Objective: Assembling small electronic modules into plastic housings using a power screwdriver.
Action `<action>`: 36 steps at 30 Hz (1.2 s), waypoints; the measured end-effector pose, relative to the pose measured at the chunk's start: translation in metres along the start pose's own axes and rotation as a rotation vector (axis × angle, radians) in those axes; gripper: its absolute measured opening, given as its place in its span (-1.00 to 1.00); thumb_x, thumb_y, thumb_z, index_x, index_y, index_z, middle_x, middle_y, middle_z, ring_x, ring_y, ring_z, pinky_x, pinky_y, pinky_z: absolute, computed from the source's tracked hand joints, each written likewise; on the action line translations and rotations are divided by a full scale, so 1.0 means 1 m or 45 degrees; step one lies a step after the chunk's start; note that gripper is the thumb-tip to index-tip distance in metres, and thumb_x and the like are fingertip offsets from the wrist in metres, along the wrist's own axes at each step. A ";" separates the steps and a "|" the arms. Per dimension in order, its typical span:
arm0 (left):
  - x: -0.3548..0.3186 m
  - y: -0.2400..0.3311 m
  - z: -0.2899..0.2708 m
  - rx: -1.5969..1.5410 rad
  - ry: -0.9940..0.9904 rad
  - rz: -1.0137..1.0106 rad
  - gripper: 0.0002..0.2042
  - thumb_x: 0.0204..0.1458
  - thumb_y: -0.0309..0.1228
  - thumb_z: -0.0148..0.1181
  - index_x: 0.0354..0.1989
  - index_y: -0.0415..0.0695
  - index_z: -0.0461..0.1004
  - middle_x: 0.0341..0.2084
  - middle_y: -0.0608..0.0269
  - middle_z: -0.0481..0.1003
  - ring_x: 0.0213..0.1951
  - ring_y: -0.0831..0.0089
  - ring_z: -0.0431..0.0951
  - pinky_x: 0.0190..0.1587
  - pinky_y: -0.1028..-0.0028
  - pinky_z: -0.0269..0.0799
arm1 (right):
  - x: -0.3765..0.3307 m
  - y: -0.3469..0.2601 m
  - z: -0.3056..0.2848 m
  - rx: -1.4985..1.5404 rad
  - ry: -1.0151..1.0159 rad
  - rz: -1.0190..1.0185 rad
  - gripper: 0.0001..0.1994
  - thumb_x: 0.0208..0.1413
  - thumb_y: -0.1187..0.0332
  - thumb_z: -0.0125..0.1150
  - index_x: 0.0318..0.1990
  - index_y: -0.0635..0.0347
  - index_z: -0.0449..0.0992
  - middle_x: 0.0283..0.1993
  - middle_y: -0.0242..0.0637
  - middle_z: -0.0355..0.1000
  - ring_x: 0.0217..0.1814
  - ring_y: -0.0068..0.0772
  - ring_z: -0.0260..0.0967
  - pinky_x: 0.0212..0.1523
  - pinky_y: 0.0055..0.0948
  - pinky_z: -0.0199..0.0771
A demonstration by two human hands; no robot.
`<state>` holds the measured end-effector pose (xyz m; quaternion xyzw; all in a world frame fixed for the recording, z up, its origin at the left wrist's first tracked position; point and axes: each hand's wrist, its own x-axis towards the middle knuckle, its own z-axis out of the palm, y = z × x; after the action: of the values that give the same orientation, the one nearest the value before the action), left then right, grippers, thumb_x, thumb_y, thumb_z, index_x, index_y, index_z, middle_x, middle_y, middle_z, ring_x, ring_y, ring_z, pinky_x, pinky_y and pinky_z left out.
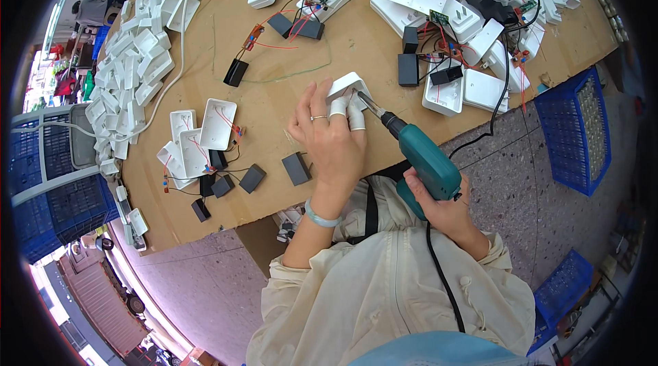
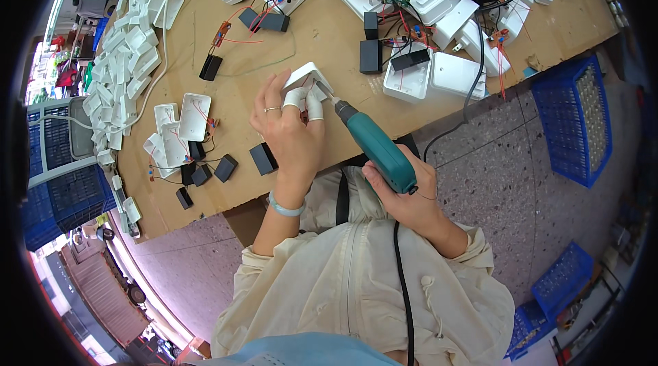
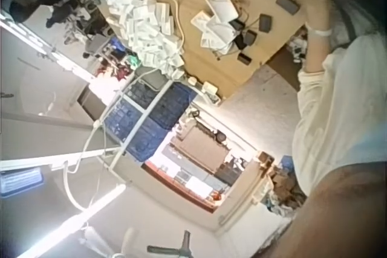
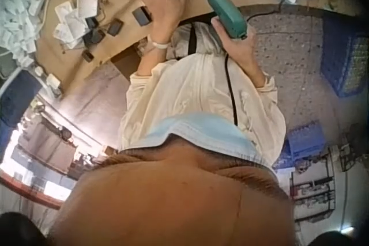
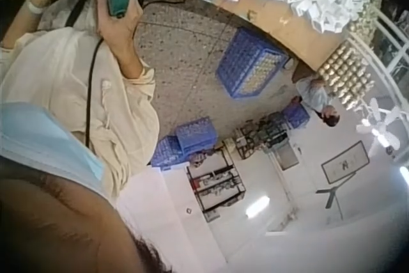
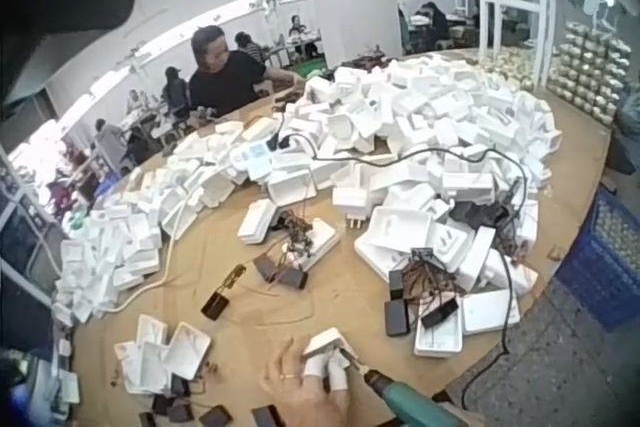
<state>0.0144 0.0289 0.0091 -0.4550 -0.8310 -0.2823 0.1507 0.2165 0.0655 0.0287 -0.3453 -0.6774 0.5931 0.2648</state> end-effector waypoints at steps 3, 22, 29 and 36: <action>0.001 0.000 -0.001 -0.002 -0.002 -0.005 -0.93 -0.07 -0.52 0.34 -0.43 -0.26 0.59 0.13 0.20 0.50 0.21 0.08 0.42 0.19 0.07 0.16 | 0.001 -0.002 0.000 0.047 -0.005 0.114 -0.81 0.14 0.52 0.40 -0.12 0.39 0.57 -0.28 -0.25 0.58 -0.26 -0.49 0.59 -0.24 -0.53 0.55; 0.001 -0.003 0.000 -0.034 0.002 -0.014 -0.85 -0.10 -0.54 0.34 -0.31 -0.26 0.64 0.11 0.25 0.51 0.19 0.12 0.44 0.17 0.11 0.17 | -0.001 0.000 0.004 0.055 0.013 0.104 -0.80 0.14 0.49 0.42 -0.14 0.37 0.56 -0.32 -0.26 0.53 -0.32 -0.52 0.53 -0.30 -0.54 0.49; 0.001 -0.002 0.000 -0.042 0.009 -0.001 -0.85 -0.11 -0.55 0.34 -0.31 -0.27 0.63 0.11 0.24 0.50 0.19 0.12 0.44 0.17 0.12 0.17 | -0.004 0.003 0.005 0.001 0.045 0.026 -0.81 0.15 0.46 0.42 -0.15 0.34 0.55 -0.36 -0.27 0.52 -0.40 -0.56 0.45 -0.36 -0.54 0.43; 0.001 -0.002 0.001 -0.042 0.009 -0.001 -0.85 -0.12 -0.56 0.33 -0.32 -0.27 0.64 0.11 0.24 0.50 0.19 0.12 0.45 0.16 0.13 0.17 | -0.003 0.006 0.007 -0.013 0.074 -0.074 -0.78 0.15 0.45 0.42 -0.12 0.33 0.54 -0.38 -0.27 0.53 -0.41 -0.56 0.45 -0.36 -0.54 0.43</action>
<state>0.0118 0.0293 0.0080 -0.4560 -0.8259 -0.2977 0.1458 0.2141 0.0587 0.0214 -0.3439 -0.6822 0.5715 0.2995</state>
